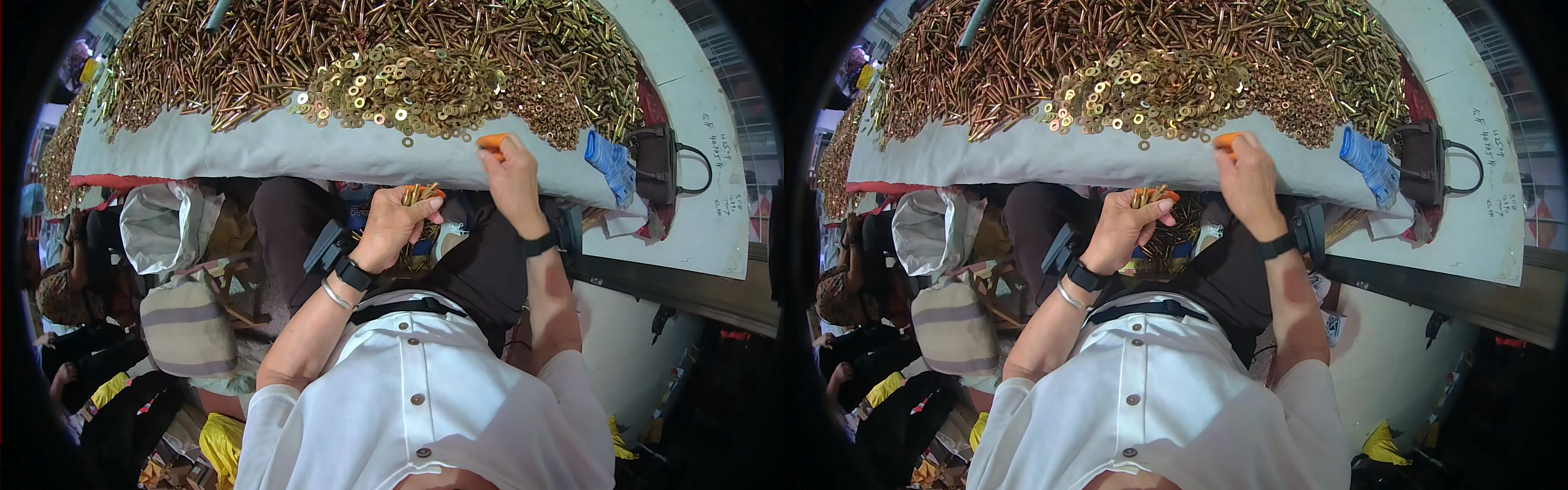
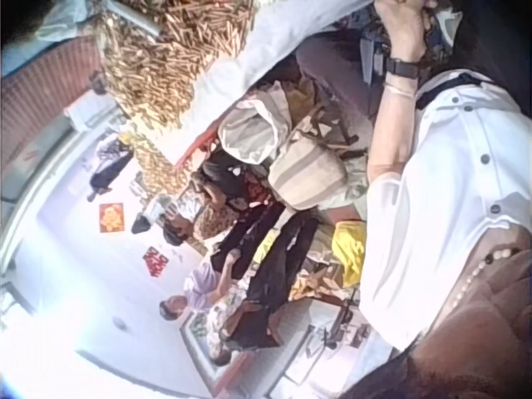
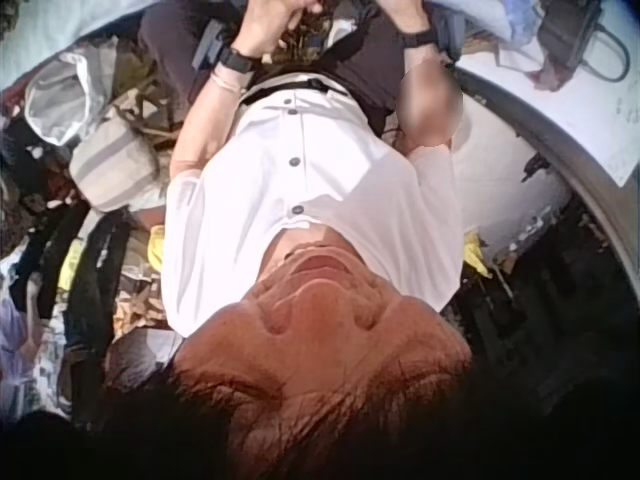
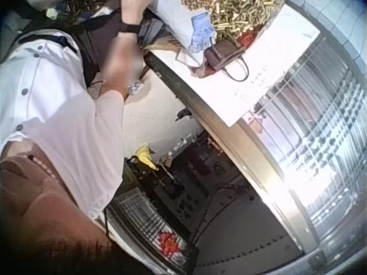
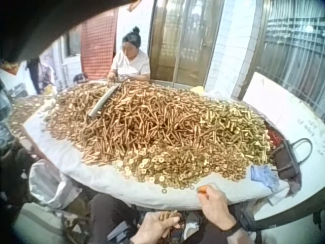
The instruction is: Assembling large metal bolts with washers and sorting them into groups.
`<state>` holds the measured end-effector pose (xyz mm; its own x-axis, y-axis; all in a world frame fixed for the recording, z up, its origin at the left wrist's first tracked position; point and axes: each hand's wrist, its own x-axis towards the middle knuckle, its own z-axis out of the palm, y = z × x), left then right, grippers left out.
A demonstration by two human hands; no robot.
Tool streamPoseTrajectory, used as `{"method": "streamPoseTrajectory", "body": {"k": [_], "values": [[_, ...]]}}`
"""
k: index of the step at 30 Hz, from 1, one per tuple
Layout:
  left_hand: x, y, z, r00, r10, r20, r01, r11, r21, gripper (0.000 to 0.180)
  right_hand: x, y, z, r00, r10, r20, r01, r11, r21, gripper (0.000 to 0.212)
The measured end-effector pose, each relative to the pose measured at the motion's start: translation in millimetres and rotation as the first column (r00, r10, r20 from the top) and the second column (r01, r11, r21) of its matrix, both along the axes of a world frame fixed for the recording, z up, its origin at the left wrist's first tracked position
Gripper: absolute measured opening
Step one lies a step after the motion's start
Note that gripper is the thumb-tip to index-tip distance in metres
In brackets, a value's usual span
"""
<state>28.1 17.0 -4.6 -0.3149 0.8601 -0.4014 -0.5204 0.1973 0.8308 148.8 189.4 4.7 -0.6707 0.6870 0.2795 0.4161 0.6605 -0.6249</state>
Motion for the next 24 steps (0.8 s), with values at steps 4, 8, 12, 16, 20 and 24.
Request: {"method": "streamPoseTrajectory", "body": {"k": [4, 8, 12, 16, 20, 24], "values": [[-0.5, 0.9, -2.2, 0.999, 0.016, 0.036, -0.016, 1.0, -0.011, 0.021, 6.7, 30.6, -10.9, 0.985, -0.057, 0.163, 0.008, 0.958, 0.287, 0.011], [-4.1, 0.1, -7.5, 0.996, 0.051, 0.079, -0.052, 0.999, 0.013, 0.02, -17.5, 11.3, 8.8, 0.996, 0.012, 0.09, -0.053, 0.881, 0.47, 0.013], [-4.0, 1.1, -5.6, 0.995, 0.038, 0.087, -0.038, 0.999, -0.007, 0.019, -26.1, 8.7, 1.0, 0.962, 0.03, 0.273, -0.158, 0.873, 0.461, 0.013], [-5.0, 1.4, -4.3, 0.994, 0.051, 0.094, -0.051, 0.999, -0.002, 0.018, -28.9, 6.4, -0.1, 0.984, 0.048, 0.174, -0.132, 0.847, 0.515, 0.009], [-5.1, 1.7, -6.4, 0.992, 0.064, 0.111, -0.064, 0.998, -0.003, 0.016, -27.7, -34.8, 16.5, 0.989, 0.136, -0.054, -0.135, 0.99, 0.029, 0.008], [-2.0, 3.8, -7.0, 0.991, 0.056, 0.121, -0.059, 0.998, 0.023, 0.014, -20.9, -55.4, 13.9, 0.963, 0.2, -0.18, -0.212, 0.976, -0.046, 0.01]]}}
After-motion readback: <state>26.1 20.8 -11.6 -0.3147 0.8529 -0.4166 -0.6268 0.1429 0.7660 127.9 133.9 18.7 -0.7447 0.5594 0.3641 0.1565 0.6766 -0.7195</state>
